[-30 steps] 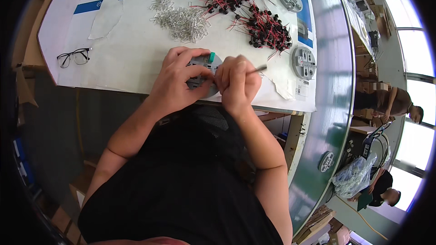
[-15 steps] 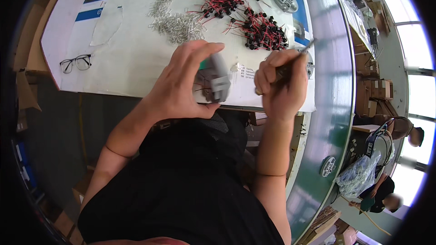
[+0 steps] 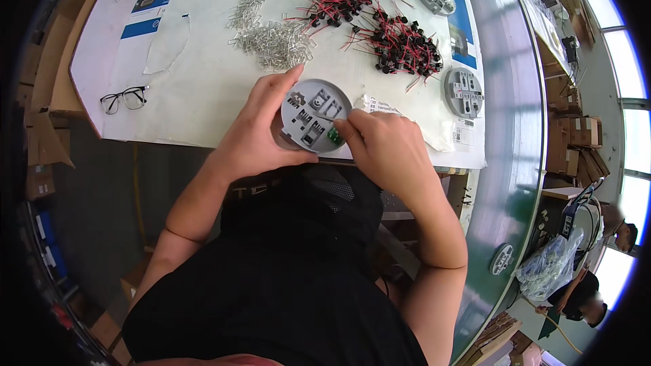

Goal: Manually assembling small components by inserting pins into a circular base at a production workbench.

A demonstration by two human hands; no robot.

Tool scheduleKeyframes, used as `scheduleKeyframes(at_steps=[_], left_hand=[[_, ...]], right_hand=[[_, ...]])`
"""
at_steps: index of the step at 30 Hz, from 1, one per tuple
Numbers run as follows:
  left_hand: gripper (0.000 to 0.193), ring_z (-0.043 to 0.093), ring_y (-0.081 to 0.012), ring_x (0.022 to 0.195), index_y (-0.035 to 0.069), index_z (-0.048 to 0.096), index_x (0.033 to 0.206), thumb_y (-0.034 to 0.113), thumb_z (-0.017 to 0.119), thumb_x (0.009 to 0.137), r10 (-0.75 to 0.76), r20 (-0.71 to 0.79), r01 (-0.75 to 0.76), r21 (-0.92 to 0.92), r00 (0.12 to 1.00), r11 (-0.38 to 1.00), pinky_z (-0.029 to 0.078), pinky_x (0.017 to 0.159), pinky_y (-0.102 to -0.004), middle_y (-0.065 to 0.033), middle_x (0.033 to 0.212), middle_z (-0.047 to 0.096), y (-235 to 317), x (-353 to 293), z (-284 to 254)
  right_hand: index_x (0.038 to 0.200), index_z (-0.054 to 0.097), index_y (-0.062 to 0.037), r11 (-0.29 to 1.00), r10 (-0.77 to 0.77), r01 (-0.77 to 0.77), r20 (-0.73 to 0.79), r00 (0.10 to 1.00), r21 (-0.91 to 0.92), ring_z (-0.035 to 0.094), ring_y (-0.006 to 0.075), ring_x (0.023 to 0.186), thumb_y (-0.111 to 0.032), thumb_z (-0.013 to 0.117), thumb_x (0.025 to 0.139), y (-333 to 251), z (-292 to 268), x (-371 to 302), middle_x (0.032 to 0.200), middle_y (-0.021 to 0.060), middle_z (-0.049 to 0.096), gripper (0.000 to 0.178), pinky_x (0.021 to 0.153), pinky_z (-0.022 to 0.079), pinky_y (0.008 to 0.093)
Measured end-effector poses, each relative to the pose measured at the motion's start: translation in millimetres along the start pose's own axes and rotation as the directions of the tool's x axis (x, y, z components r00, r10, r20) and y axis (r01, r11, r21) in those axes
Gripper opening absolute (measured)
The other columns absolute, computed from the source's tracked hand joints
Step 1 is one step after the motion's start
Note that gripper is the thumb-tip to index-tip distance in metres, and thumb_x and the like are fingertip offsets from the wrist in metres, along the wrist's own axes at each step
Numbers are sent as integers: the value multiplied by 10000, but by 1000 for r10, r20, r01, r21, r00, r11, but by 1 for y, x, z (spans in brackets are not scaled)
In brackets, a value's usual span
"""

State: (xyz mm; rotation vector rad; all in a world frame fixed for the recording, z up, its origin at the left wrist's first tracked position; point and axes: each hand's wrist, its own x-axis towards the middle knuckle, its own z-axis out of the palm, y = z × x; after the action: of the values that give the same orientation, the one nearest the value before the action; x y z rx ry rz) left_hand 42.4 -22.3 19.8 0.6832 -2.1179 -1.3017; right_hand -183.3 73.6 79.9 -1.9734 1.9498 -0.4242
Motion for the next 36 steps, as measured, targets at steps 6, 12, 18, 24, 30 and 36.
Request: scheduleKeyframes(at_steps=[6, 12, 18, 24, 30, 36], left_hand=[[1158, 556, -402, 1306, 69, 412, 1617, 242, 1017, 645, 55, -91, -41, 144, 994, 989, 503, 1090, -466, -196, 1446, 552, -8, -3, 3], [1140, 576, -373, 1234, 56, 466, 1567, 286, 1036, 608, 21, -72, -7, 188, 997, 982, 516, 1036, -469, -179, 1337, 650, -4, -3, 0], [1135, 647, -306, 1154, 98, 519, 1536, 256, 1068, 555, -66, -97, 82, 167, 993, 983, 552, 1011, -414, -149, 1276, 644, -3, -2, 3], [1071, 638, -357, 1138, 51, 508, 1489, 319, 1037, 597, -14, -116, 31, 142, 993, 989, 525, 1004, -459, -159, 1268, 705, -6, -1, 5], [1067, 655, -359, 1127, 32, 508, 1482, 316, 1036, 599, 35, -129, -15, 158, 991, 987, 526, 1005, -459, -169, 1274, 704, -8, 0, 7], [1059, 660, -356, 1114, 23, 509, 1479, 316, 1033, 606, 48, -125, -27, 166, 991, 986, 527, 1005, -456, -169, 1278, 702, -9, -2, 8]], right_hand=[[805, 651, -53, 987, -9, 4, -27, 1000, -162, 662, 401, 649, -289, 699, 1012, -14, 4, 6, 728, 158, 659, 317, 586, 501, 504], [817, 672, -74, 977, -31, 24, -30, 999, -213, 672, 395, 611, -334, 677, 1027, -18, 12, 11, 729, 159, 670, 335, 562, 523, 507], [822, 671, -70, 981, -23, 20, -11, 1000, -195, 669, 395, 609, -330, 673, 1030, -19, 16, 13, 731, 164, 663, 333, 566, 525, 510], [826, 668, -71, 983, -35, 30, -21, 999, -184, 668, 394, 605, -329, 663, 1037, -17, 19, 11, 728, 163, 656, 334, 565, 526, 510], [844, 662, -72, 983, -39, 31, -42, 998, -182, 670, 395, 605, -330, 657, 1041, -18, 22, 10, 733, 164, 655, 325, 563, 529, 505], [862, 659, -83, 976, -37, 25, -50, 998, -216, 675, 390, 594, -324, 657, 1040, -21, 26, 10, 731, 164, 655, 299, 541, 527, 500]])
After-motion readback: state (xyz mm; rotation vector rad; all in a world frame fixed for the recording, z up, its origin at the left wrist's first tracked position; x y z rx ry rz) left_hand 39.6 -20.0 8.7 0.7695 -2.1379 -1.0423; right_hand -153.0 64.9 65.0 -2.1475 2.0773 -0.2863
